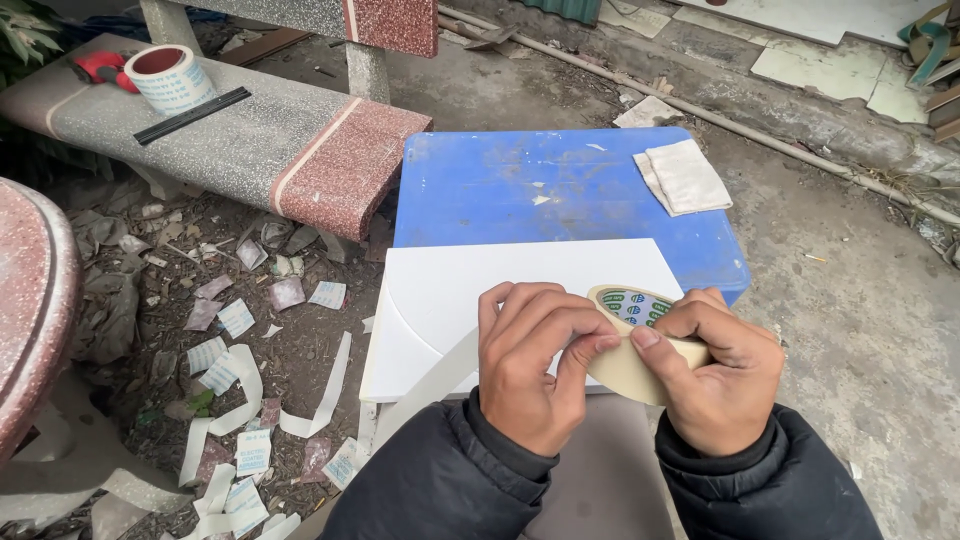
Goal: The person sits on a low stool and applies masking tape to the edges of a white rectangular board resting on their lap. They tear strips of tape from a roll and smooth them onto the board's edges, repeating the process for multiple sides.
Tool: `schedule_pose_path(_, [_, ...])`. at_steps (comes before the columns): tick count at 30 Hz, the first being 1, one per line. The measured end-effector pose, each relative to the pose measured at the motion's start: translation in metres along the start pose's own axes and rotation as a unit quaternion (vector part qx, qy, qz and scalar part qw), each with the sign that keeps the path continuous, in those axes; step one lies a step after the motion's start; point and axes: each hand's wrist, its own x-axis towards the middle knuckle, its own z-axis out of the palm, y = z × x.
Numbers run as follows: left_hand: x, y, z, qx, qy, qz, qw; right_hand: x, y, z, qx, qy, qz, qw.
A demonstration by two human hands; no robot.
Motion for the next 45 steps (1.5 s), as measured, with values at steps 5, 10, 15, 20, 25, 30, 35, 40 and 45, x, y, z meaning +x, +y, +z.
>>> schedule_pose_path(5, [-0.003,-0.003,0.002,-0.002,0.001,-0.008,1.0,-0.004,0.0,0.002,0.025,0.004,0.032,0.999])
schedule_pose_path(10, [-0.002,-0.003,0.001,-0.015,0.009,-0.014,1.0,-0.009,0.008,0.002,0.063,0.013,0.095,0.993])
schedule_pose_path(15, [0.009,-0.007,-0.016,0.016,-0.054,0.017,0.998,0.005,0.008,-0.005,0.054,-0.052,0.058,0.996])
schedule_pose_path(20, [0.018,-0.011,-0.029,0.023,-0.103,0.042,0.994,0.007,0.02,-0.013,0.088,-0.108,0.044,0.989])
schedule_pose_path(25, [0.019,-0.008,-0.031,0.026,-0.065,0.07,0.995,0.004,0.03,-0.008,0.057,-0.065,0.067,0.994])
schedule_pose_path(30, [0.018,-0.007,-0.033,-0.025,-0.054,0.015,0.998,0.003,0.04,-0.004,0.119,-0.051,0.104,0.986])
schedule_pose_path(35, [0.04,-0.016,-0.068,-0.084,0.018,-0.07,0.994,0.018,0.09,-0.014,0.076,-0.018,0.138,0.987])
schedule_pose_path(40, [0.068,-0.005,-0.111,-0.114,-0.058,-0.086,0.988,0.084,0.232,-0.043,-0.198,-0.087,0.032,0.976])
schedule_pose_path(45, [0.093,0.004,-0.126,-0.088,-0.225,-0.054,0.969,0.097,0.319,-0.042,-0.373,-0.176,0.26,0.873])
